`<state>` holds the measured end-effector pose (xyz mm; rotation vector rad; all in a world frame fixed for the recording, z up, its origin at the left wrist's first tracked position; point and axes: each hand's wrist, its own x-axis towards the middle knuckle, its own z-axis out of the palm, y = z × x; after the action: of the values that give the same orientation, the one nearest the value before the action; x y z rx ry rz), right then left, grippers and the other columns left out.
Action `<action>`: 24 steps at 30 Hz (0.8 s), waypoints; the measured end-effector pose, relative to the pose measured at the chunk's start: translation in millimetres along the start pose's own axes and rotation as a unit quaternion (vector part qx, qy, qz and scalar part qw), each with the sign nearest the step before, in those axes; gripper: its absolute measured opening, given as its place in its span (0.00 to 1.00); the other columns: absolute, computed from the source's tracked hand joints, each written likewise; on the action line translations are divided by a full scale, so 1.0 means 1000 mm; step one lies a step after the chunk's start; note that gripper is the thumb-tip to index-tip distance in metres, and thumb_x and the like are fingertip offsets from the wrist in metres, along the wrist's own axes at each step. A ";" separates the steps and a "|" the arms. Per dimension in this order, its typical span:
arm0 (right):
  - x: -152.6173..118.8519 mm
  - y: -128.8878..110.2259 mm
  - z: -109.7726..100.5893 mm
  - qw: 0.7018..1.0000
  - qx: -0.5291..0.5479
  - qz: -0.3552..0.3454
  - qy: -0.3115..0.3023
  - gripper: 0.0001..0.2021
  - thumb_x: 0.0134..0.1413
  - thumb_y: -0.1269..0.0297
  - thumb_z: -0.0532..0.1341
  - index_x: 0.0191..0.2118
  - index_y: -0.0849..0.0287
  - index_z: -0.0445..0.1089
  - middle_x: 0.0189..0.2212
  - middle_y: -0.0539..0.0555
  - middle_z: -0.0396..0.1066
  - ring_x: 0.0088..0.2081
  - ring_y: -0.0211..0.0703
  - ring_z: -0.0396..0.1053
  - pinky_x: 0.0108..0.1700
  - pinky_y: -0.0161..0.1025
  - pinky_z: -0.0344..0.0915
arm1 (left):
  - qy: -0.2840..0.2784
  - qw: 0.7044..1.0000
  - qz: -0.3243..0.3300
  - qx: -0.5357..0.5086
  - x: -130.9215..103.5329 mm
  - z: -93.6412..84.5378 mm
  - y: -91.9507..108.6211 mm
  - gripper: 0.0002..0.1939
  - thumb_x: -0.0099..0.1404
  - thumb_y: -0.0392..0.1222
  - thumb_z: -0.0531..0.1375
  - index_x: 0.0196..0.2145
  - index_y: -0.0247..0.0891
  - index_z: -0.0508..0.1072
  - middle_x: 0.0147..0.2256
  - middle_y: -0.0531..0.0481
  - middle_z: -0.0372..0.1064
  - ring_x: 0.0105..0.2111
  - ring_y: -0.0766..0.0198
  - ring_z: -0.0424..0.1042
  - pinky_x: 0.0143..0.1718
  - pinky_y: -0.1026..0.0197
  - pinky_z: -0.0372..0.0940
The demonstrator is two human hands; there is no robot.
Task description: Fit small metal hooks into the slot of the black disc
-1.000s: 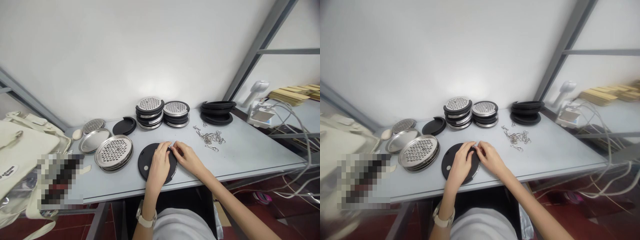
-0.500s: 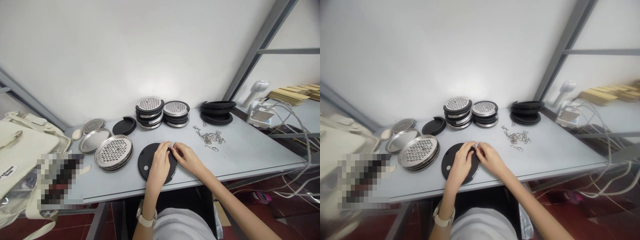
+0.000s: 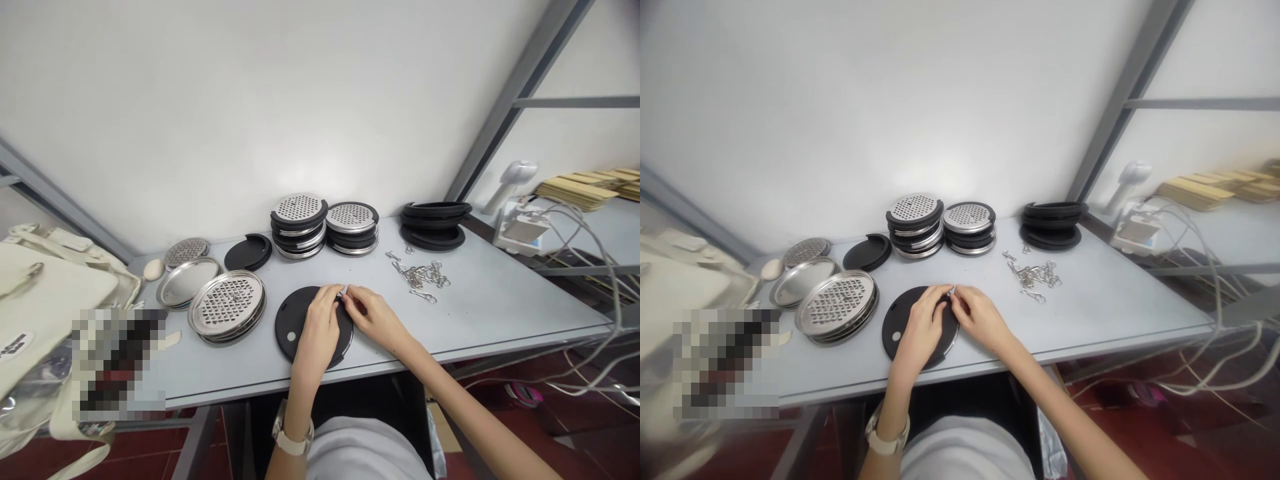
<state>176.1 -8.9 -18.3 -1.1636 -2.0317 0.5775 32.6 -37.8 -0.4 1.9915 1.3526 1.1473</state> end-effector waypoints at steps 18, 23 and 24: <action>0.001 0.003 0.000 1.000 0.002 0.003 -0.010 0.12 0.64 0.64 0.48 0.27 0.56 0.54 0.24 0.49 0.60 0.28 0.39 0.60 0.31 0.35 0.56 | 0.016 0.998 -0.055 0.022 -0.006 0.002 -0.004 0.23 0.66 0.31 0.51 0.57 0.44 0.55 0.47 0.46 0.60 0.45 0.63 0.67 0.49 0.57 0.64; 0.001 0.004 0.001 1.000 -0.005 -0.005 -0.016 0.12 0.64 0.65 0.48 0.26 0.56 0.54 0.23 0.48 0.60 0.28 0.38 0.60 0.31 0.35 0.55 | 0.014 0.998 -0.059 0.024 -0.006 0.002 -0.003 0.22 0.66 0.32 0.52 0.56 0.43 0.56 0.46 0.47 0.60 0.45 0.63 0.67 0.49 0.56 0.64; 0.001 0.005 0.002 1.000 -0.007 -0.004 -0.017 0.13 0.64 0.65 0.48 0.26 0.56 0.54 0.23 0.48 0.59 0.27 0.38 0.59 0.31 0.35 0.54 | 0.014 0.998 -0.056 0.027 -0.006 0.002 -0.003 0.20 0.66 0.32 0.52 0.55 0.43 0.58 0.46 0.46 0.61 0.45 0.62 0.67 0.49 0.56 0.64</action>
<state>177.2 -5.8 -22.0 -1.1600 -2.0718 0.5848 32.2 -41.9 -5.8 1.9159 1.5040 1.1029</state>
